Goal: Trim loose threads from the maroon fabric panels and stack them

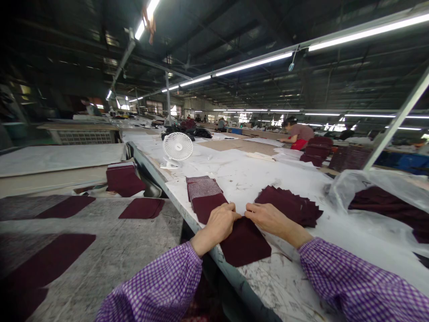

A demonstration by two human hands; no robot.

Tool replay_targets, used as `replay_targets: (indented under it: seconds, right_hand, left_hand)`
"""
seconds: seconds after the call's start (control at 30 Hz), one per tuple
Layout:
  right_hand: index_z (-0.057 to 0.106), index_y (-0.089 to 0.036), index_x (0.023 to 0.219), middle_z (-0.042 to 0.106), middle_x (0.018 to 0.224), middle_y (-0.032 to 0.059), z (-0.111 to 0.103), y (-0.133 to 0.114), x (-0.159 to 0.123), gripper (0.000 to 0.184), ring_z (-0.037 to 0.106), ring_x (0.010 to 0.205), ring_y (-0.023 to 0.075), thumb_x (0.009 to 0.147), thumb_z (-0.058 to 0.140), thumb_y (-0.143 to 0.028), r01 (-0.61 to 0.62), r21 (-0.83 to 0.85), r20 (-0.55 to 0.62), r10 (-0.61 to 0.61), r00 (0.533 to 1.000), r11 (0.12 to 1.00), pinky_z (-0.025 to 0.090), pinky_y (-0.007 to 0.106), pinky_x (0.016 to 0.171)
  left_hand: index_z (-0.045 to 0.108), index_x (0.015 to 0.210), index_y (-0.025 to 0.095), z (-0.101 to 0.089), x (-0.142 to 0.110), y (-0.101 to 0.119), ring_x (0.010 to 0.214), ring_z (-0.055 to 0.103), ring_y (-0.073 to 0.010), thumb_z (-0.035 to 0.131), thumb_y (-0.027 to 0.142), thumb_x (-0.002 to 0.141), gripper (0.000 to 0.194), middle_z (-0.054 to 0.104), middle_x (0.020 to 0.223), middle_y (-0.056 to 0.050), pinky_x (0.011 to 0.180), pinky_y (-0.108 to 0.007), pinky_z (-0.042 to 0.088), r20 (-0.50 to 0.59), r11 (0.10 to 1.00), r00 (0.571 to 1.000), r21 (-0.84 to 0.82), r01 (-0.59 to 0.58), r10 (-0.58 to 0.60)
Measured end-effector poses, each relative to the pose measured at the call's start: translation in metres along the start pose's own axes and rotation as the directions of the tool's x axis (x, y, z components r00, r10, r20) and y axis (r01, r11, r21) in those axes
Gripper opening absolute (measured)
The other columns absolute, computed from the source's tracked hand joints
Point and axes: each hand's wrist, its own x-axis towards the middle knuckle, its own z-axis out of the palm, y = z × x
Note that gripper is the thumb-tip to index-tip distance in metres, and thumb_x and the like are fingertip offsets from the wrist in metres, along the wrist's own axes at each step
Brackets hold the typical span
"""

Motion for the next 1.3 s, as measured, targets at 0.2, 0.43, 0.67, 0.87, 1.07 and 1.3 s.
replay_targets:
  seconds: [0.2, 0.43, 0.67, 0.87, 1.07, 1.3]
  right_hand:
    - [0.062, -0.017, 0.096, 0.062, 0.092, 0.0077, 0.007, 0.005, -0.012, 0.023, 0.057, 0.083, 0.0186, 0.087, 0.043, -0.008, 0.029, -0.207, -0.015, -0.033, 0.999, 0.978, 0.048, 0.029, 0.072]
    - [0.06, -0.018, 0.112, 0.064, 0.104, 0.0086, -0.012, -0.015, -0.004, 0.036, 0.062, 0.09, 0.0174, 0.089, 0.033, -0.01, -0.19, 0.197, -0.077, 0.208, 0.975, 0.962, 0.051, 0.03, 0.079]
    - [0.062, -0.019, 0.112, 0.064, 0.11, 0.0079, -0.008, -0.024, 0.0, 0.036, 0.062, 0.093, 0.0187, 0.089, 0.035, -0.011, -0.189, 0.243, 0.038, 0.185, 0.982, 0.951, 0.05, 0.03, 0.082]
    - [0.061, -0.021, 0.117, 0.063, 0.11, 0.0083, -0.017, -0.027, 0.001, 0.04, 0.063, 0.089, 0.018, 0.088, 0.037, -0.01, -0.166, 0.216, 0.122, 0.142, 0.982, 0.962, 0.049, 0.027, 0.078]
    - [0.053, -0.027, 0.129, 0.061, 0.099, 0.0086, -0.027, -0.036, 0.014, 0.048, 0.062, 0.081, 0.0166, 0.089, 0.034, -0.01, -0.095, 0.075, 0.209, 0.078, 0.975, 0.993, 0.048, 0.027, 0.07]
    - [0.047, -0.032, 0.134, 0.059, 0.088, 0.0054, -0.036, -0.035, 0.028, 0.054, 0.057, 0.064, 0.0125, 0.088, 0.036, -0.006, 0.015, -0.009, 0.268, -0.012, 0.963, 1.0, 0.037, 0.024, 0.056]
  left_hand:
    - [0.066, 0.096, 0.023, -0.003, -0.001, 0.001, 0.097, 0.05, -0.0207, 0.041, 0.011, 0.085, 0.03, 0.056, 0.101, -0.005, 0.087, -0.033, 0.044, 0.028, 0.999, 0.999, 0.028, -0.015, 0.015]
    - [0.067, 0.097, 0.023, 0.001, 0.003, 0.001, 0.095, 0.052, -0.0211, 0.042, 0.012, 0.086, 0.03, 0.057, 0.099, -0.005, 0.083, -0.033, 0.045, 0.016, 0.999, 1.0, 0.034, -0.013, 0.012]
    - [0.072, 0.092, 0.023, -0.01, -0.008, -0.022, 0.088, 0.057, -0.0181, 0.053, 0.02, 0.086, 0.019, 0.064, 0.09, -0.001, 0.076, -0.027, 0.045, -0.042, 0.99, 0.999, -0.142, 0.016, -0.022]
    - [0.072, 0.086, 0.023, -0.012, -0.026, -0.04, 0.084, 0.054, -0.0163, 0.051, 0.023, 0.089, 0.021, 0.063, 0.087, -0.001, 0.076, -0.026, 0.042, -0.141, 0.991, 0.99, -0.135, -0.024, 0.004]
    - [0.071, 0.085, 0.022, -0.015, -0.029, -0.037, 0.08, 0.051, -0.016, 0.045, 0.027, 0.092, 0.027, 0.06, 0.085, -0.002, 0.074, -0.027, 0.04, -0.121, 0.998, 0.992, -0.043, -0.046, 0.04]
    - [0.069, 0.086, 0.019, -0.019, -0.033, -0.046, 0.082, 0.052, -0.0159, 0.051, 0.023, 0.089, 0.018, 0.06, 0.086, -0.002, 0.075, -0.026, 0.041, -0.143, 0.991, 0.986, -0.08, -0.104, 0.092]
